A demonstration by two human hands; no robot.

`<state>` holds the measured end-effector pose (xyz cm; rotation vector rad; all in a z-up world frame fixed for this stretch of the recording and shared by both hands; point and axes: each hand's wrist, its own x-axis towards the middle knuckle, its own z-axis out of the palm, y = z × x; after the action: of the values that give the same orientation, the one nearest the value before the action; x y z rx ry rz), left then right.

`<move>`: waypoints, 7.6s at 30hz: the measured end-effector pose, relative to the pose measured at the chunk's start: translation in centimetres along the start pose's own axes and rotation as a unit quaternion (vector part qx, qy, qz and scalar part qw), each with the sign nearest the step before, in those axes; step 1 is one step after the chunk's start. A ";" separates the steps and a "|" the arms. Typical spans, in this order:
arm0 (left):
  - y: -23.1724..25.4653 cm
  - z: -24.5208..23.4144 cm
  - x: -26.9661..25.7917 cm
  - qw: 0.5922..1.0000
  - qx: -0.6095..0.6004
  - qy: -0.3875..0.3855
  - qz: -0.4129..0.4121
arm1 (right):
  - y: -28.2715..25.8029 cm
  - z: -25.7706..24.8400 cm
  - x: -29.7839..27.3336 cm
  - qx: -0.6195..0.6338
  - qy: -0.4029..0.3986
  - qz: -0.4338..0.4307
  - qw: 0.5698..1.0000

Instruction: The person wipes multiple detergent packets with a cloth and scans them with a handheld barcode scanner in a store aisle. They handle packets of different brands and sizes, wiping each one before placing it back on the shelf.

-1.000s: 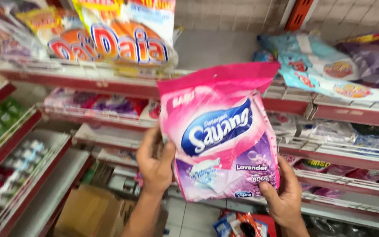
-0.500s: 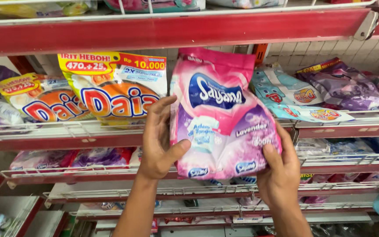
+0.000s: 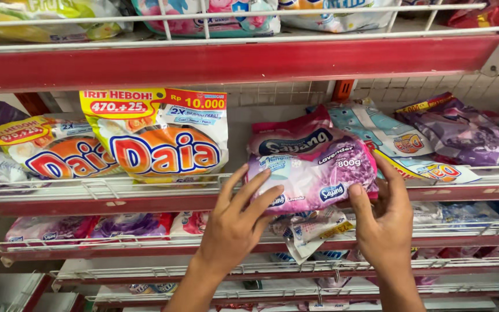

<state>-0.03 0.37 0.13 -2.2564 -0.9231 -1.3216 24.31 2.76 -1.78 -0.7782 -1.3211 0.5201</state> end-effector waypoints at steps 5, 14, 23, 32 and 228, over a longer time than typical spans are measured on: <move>-0.9 0.8 1.4 0.998 0.002 0.067 -0.013 | -0.7 1.3 2.1 -0.083 0.013 0.032 0.996; -1.9 1.0 2.2 0.993 0.103 0.028 -0.045 | 0.3 3.4 2.4 -0.390 0.050 -0.231 0.890; -2.1 2.0 2.8 0.985 0.143 -0.043 -0.088 | 1.2 4.2 1.5 -0.412 -0.015 -0.244 0.878; -1.9 2.4 2.7 0.980 0.167 -0.059 -0.095 | 0.3 4.1 1.9 -0.455 -0.080 -0.162 0.872; 51.3 52.2 -18.3 0.657 -0.215 0.247 -0.679 | 34.5 -60.0 -13.4 0.060 -0.385 0.407 0.826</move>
<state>62.14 -11.65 -40.81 -0.8840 -2.3839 -2.7251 83.42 3.04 -40.22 -1.0706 -1.6117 1.7316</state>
